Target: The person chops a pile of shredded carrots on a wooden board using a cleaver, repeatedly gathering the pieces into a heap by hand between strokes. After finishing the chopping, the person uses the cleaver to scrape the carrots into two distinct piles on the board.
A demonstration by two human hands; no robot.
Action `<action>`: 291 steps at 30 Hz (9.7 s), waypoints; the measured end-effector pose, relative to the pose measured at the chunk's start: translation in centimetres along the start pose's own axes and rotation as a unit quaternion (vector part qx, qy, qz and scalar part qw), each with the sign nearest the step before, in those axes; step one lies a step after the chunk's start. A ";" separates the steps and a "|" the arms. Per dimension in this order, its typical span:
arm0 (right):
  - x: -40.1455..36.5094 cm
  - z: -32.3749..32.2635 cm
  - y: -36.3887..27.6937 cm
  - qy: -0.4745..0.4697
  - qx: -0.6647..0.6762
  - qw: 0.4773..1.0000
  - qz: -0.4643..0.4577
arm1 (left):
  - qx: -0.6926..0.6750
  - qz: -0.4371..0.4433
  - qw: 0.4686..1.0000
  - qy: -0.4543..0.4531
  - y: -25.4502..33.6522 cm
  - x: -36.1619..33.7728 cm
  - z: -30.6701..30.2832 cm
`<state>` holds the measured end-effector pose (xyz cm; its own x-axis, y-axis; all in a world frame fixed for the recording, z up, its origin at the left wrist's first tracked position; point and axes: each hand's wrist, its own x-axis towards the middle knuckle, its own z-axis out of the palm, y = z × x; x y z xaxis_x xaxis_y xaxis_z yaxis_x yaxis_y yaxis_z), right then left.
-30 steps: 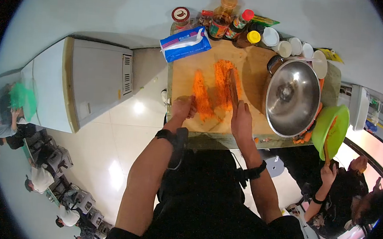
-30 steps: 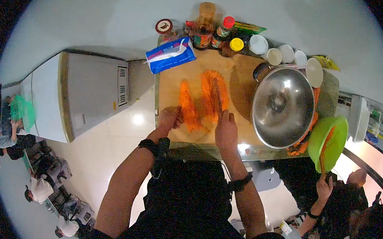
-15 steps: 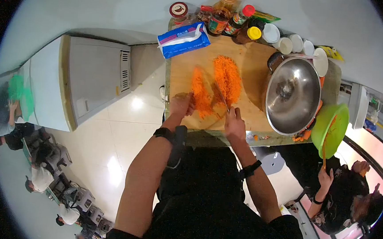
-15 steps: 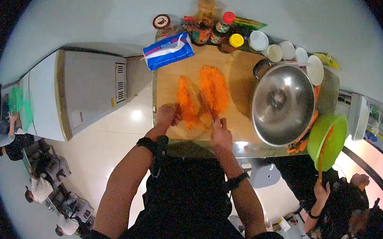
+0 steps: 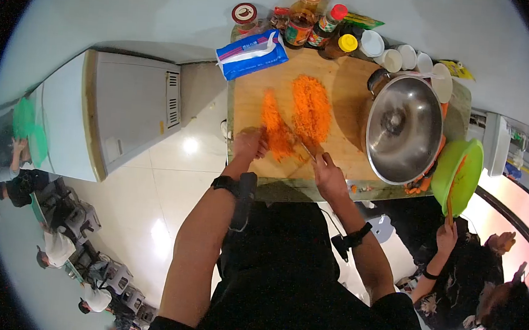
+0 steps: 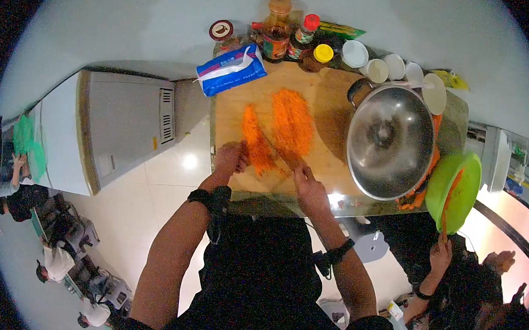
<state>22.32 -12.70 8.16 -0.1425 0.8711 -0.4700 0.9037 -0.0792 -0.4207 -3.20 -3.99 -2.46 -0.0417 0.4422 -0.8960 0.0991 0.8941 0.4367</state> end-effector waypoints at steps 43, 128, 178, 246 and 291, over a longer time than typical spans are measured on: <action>11.1 1.7 -9.1 0.233 0.376 0.859 0.258 | 0.038 0.040 0.998 0.004 1.8 -2.6 0.3; 7.8 -3.4 -1.7 0.135 0.098 0.979 0.114 | 0.175 0.026 0.984 0.022 1.0 -1.8 0.2; 4.5 -2.9 0.0 0.071 0.171 0.976 0.116 | 0.102 -0.015 0.992 0.073 3.4 -3.7 0.4; 6.3 0.1 -5.2 0.074 -0.005 0.991 0.112 | 0.015 -0.045 0.999 0.017 3.5 -3.6 0.6; 2.3 -4.3 0.1 0.089 0.031 0.995 0.042 | 0.103 -0.001 0.995 0.012 2.7 -2.8 0.5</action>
<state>23.83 -8.64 10.40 0.0111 0.9317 -0.3631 0.8821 -0.1802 -0.4353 -2.32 -2.82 1.20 -0.0655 0.4445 -0.8934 0.3011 0.8624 0.4070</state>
